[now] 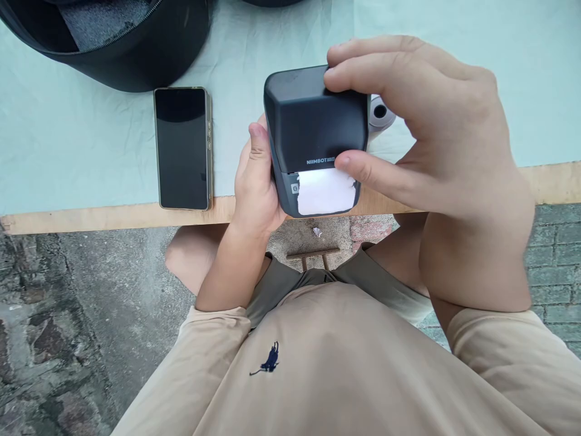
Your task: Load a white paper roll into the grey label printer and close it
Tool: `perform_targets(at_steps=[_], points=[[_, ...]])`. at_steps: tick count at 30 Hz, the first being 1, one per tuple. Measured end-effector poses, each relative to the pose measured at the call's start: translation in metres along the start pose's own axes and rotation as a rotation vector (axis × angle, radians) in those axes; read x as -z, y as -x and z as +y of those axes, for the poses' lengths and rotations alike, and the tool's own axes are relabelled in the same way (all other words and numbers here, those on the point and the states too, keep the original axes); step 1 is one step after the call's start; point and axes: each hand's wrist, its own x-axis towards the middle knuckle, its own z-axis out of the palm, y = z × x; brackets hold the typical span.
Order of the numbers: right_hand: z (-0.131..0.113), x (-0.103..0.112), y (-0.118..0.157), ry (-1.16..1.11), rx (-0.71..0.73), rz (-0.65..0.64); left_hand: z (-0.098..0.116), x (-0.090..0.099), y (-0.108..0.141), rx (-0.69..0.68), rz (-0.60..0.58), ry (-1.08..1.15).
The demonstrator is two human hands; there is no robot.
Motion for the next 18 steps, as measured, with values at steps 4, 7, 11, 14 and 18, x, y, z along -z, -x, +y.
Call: perform_targets(at_steps=[4,7,11,14,18], points=[[-0.002,0.002,0.001,-0.010,-0.011,-0.027,0.001,0.002,0.000,0.042,-0.009,0.018],[-0.004,0.004,0.002,-0.004,-0.048,-0.057,0.004,-0.001,0.002,0.031,-0.010,0.005],[-0.008,0.007,0.002,-0.016,-0.062,-0.030,0.009,-0.006,0.004,0.079,-0.024,-0.018],[-0.012,0.006,0.001,-0.056,-0.051,0.046,0.010,-0.010,0.005,0.032,0.012,-0.068],[-0.005,-0.004,0.007,-0.170,-0.176,0.279,0.007,-0.010,0.007,-0.034,0.003,-0.142]])
